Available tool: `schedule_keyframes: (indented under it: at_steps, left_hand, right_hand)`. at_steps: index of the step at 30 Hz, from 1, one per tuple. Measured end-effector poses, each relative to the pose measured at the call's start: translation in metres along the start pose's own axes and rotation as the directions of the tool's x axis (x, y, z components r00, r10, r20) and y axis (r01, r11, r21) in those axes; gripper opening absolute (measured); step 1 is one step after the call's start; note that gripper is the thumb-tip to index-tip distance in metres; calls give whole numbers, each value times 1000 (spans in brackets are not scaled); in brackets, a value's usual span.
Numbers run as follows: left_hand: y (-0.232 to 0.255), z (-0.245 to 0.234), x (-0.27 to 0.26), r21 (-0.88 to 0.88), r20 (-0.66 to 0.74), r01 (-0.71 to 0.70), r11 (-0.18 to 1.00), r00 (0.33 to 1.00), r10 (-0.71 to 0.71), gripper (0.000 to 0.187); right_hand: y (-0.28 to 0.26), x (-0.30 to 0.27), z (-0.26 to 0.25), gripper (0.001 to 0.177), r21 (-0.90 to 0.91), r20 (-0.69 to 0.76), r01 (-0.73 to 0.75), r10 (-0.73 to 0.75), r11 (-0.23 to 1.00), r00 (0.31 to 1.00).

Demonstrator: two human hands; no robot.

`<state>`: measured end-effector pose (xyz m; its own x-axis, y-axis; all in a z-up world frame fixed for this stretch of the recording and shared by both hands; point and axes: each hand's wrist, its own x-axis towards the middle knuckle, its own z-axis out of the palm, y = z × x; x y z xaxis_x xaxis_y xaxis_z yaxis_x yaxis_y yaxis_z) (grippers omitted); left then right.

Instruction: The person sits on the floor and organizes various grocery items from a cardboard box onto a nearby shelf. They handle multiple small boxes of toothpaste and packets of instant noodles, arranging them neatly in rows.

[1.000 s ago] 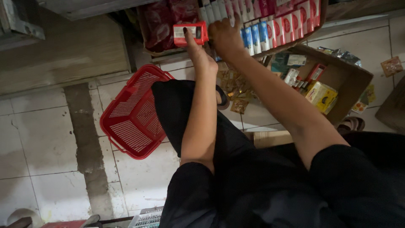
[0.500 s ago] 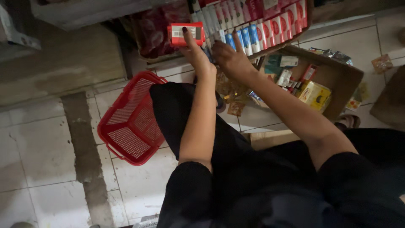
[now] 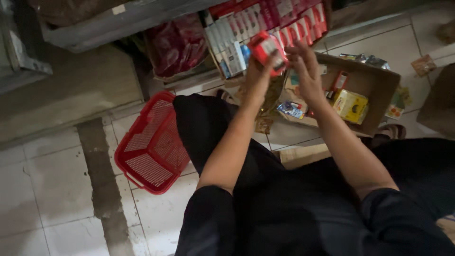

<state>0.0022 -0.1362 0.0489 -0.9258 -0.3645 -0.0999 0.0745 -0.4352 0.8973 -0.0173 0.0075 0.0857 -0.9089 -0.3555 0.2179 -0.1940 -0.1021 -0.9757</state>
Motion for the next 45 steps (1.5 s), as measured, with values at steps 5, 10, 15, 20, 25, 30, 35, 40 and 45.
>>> schedule_keyframes:
  at_steps: [5,10,15,20,25,30,35,40,45]
  left_hand:
    - [8,38,-35,300,150,13,954,987,-61,61]
    - [3,52,-50,353,251,-92,931,968,0,58]
    - [-21,49,-31,246,255,-154,957,963,89,58]
    - [-21,62,-29,-184,483,370,911,841,-244,61]
    - [-34,67,-25,-160,358,270,950,912,-199,60]
    - [-50,65,-14,-201,222,269,942,949,-224,56]
    - [-83,48,-2,-245,156,269,931,959,-236,53]
    - [-106,44,4,-346,44,217,913,976,-215,45]
    - [-93,49,1,-435,157,214,875,975,-160,42]
  right_hand:
    - [-27,-28,-38,47,-35,38,-185,186,982,982]
    - [-20,-51,-68,49,391,-50,-285,330,875,943]
    - [-16,-71,-91,44,808,84,-309,420,503,904]
    - [-8,-78,-84,44,762,82,-387,515,519,853]
    - [-27,-78,-84,47,696,121,-420,481,582,868]
    - [-46,-76,-79,43,553,109,-490,525,673,844]
    - [-36,-73,-83,48,448,-38,-537,615,715,787]
    - [-20,-71,-110,50,500,-150,-433,567,750,810]
    - [-45,-72,-109,52,480,-112,-380,484,791,868]
